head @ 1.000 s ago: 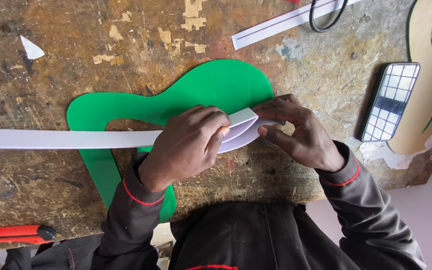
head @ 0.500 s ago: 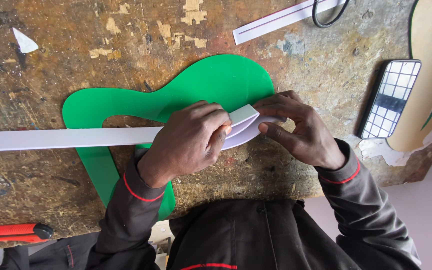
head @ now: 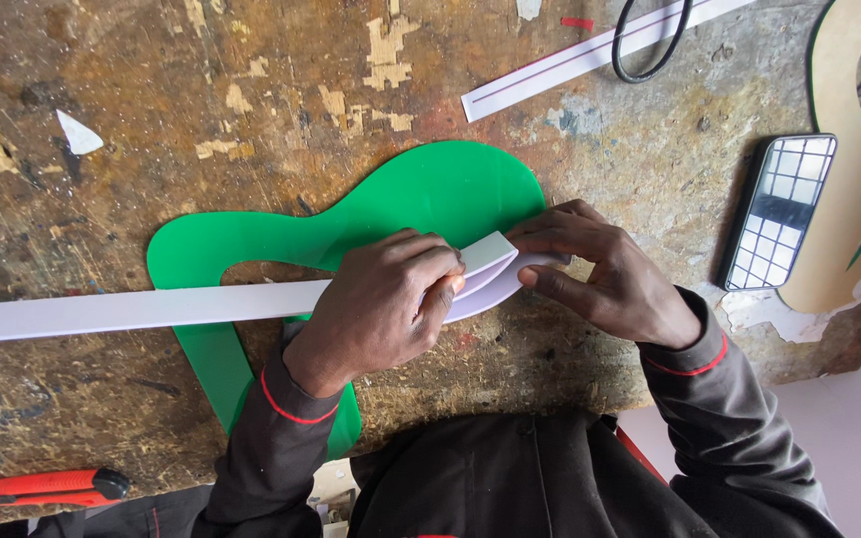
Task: The person assembles a three-dimensional sign by applying adhesive to a white plastic border strip and attaching it to the edge of a green acrylic letter-shaped piece, using a heat tool to soften the strip for bending.
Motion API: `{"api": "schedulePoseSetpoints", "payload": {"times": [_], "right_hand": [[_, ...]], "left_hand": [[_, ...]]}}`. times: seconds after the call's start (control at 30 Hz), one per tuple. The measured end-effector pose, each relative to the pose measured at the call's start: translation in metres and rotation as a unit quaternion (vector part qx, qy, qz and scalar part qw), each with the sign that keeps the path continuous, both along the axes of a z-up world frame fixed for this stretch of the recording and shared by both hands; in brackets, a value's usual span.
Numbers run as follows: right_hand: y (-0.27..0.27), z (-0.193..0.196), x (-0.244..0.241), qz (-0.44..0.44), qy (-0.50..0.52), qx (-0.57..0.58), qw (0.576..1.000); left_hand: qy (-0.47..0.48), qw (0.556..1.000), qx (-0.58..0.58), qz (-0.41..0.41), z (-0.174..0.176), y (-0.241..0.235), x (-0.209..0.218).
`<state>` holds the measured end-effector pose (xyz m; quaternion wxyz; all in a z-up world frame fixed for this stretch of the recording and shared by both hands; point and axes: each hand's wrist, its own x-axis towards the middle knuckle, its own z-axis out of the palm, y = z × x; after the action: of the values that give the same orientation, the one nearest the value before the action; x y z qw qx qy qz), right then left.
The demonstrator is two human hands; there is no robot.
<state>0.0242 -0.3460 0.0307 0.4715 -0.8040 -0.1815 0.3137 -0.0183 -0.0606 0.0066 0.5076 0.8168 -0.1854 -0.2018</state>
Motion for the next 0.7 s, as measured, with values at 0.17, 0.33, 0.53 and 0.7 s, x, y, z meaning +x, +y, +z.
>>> {"api": "schedulePoseSetpoints", "payload": {"times": [0.17, 0.33, 0.53, 0.7], "right_hand": [[-0.005, 0.003, 0.018, -0.080, 0.009, -0.027, 0.996], [-0.030, -0.024, 0.046, -0.272, -0.110, -0.017, 0.956], [-0.076, -0.074, 0.130, -0.415, -0.427, 0.009, 0.803], [-0.119, -0.140, 0.199, -0.449, -0.415, -0.014, 0.791]], "left_hand": [[-0.014, 1.000, 0.005, -0.001, -0.002, 0.001, 0.000], [-0.041, 0.999, 0.002, -0.010, 0.002, -0.002, 0.005], [-0.030, 1.000, -0.006, -0.003, 0.002, -0.004, -0.002], [-0.038, 0.999, -0.015, 0.001, -0.001, -0.003, -0.004]]}}
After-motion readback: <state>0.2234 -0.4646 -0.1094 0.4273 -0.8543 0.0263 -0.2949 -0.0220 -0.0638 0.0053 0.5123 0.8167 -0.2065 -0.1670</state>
